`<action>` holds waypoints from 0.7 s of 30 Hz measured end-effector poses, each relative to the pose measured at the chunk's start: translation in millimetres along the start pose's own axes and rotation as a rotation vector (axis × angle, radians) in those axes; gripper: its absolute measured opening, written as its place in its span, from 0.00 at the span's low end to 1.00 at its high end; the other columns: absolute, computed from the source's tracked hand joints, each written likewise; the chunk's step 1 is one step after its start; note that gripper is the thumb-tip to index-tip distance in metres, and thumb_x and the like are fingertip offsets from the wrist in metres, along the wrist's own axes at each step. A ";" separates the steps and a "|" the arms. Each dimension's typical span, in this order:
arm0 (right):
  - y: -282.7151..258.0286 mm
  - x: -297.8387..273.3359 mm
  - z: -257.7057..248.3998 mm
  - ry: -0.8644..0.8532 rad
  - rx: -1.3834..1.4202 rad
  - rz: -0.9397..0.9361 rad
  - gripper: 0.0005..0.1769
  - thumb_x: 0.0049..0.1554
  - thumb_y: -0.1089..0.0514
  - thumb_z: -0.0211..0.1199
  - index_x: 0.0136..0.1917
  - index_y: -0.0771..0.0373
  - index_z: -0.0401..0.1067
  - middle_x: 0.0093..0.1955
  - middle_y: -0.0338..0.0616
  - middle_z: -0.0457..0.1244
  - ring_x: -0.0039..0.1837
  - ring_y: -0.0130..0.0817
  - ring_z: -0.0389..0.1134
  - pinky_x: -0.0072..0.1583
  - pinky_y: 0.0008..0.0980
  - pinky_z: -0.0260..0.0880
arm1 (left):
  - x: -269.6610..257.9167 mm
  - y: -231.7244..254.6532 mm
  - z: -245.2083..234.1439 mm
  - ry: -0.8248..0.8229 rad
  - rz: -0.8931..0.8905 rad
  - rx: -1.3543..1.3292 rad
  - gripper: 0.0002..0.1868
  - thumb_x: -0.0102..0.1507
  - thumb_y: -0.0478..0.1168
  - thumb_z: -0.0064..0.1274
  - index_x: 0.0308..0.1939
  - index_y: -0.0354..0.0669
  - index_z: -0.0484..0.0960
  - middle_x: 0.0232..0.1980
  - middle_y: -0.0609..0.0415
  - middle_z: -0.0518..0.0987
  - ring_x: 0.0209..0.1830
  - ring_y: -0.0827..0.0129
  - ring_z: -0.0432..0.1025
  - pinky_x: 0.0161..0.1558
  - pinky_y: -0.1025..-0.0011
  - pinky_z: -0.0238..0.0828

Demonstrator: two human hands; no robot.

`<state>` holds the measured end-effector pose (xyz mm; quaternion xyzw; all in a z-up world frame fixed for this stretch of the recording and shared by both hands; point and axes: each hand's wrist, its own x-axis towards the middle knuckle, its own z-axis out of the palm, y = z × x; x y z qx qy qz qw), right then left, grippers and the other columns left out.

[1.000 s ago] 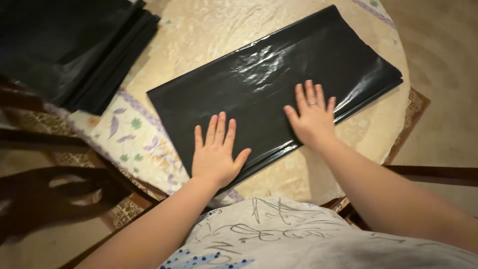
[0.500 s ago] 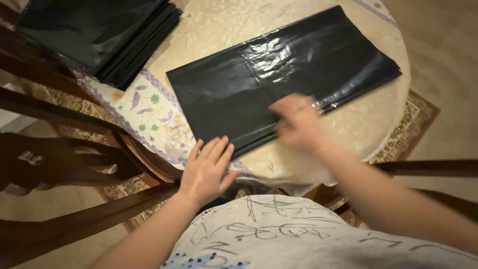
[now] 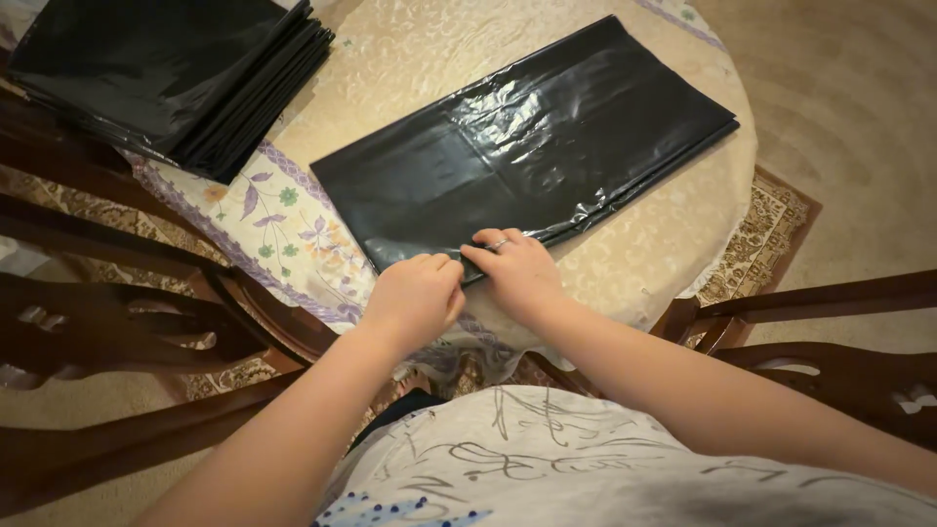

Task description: The person folds multiple black plastic sheets on a round table. They smooth each sheet, fold it in half, then fold it again into a smaller rectangle, and stack the finished pieces on the left side of the table.

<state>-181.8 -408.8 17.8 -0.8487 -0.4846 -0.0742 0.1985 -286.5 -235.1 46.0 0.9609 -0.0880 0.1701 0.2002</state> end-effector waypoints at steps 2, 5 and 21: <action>12.0 -4.2 -4.4 -0.001 0.141 0.076 0.29 0.46 0.68 0.60 0.61 0.52 0.78 0.62 0.38 0.68 0.64 0.44 0.66 0.66 0.38 0.65 | 14.0 -4.6 -8.7 -0.146 -0.121 -0.115 0.07 0.59 0.42 0.55 0.33 0.42 0.83 0.35 0.48 0.81 0.37 0.50 0.76 0.39 0.55 0.71; 35.4 -26.2 -21.0 -0.028 0.478 0.102 0.29 0.48 0.72 0.57 0.61 0.57 0.78 0.63 0.40 0.68 0.66 0.43 0.65 0.69 0.38 0.62 | 40.9 -36.8 -31.0 -0.041 -0.316 -0.471 0.16 0.65 0.52 0.55 0.45 0.45 0.85 0.44 0.51 0.86 0.44 0.61 0.80 0.46 0.65 0.74; 122.8 -95.2 -174.4 0.222 1.425 0.819 0.31 0.56 0.55 0.65 0.72 0.60 0.65 0.68 0.40 0.66 0.68 0.38 0.67 0.69 0.46 0.65 | 198.2 -136.7 7.9 -0.818 -0.418 -1.292 0.27 0.64 0.48 0.53 0.64 0.36 0.79 0.58 0.50 0.82 0.55 0.63 0.75 0.56 0.60 0.72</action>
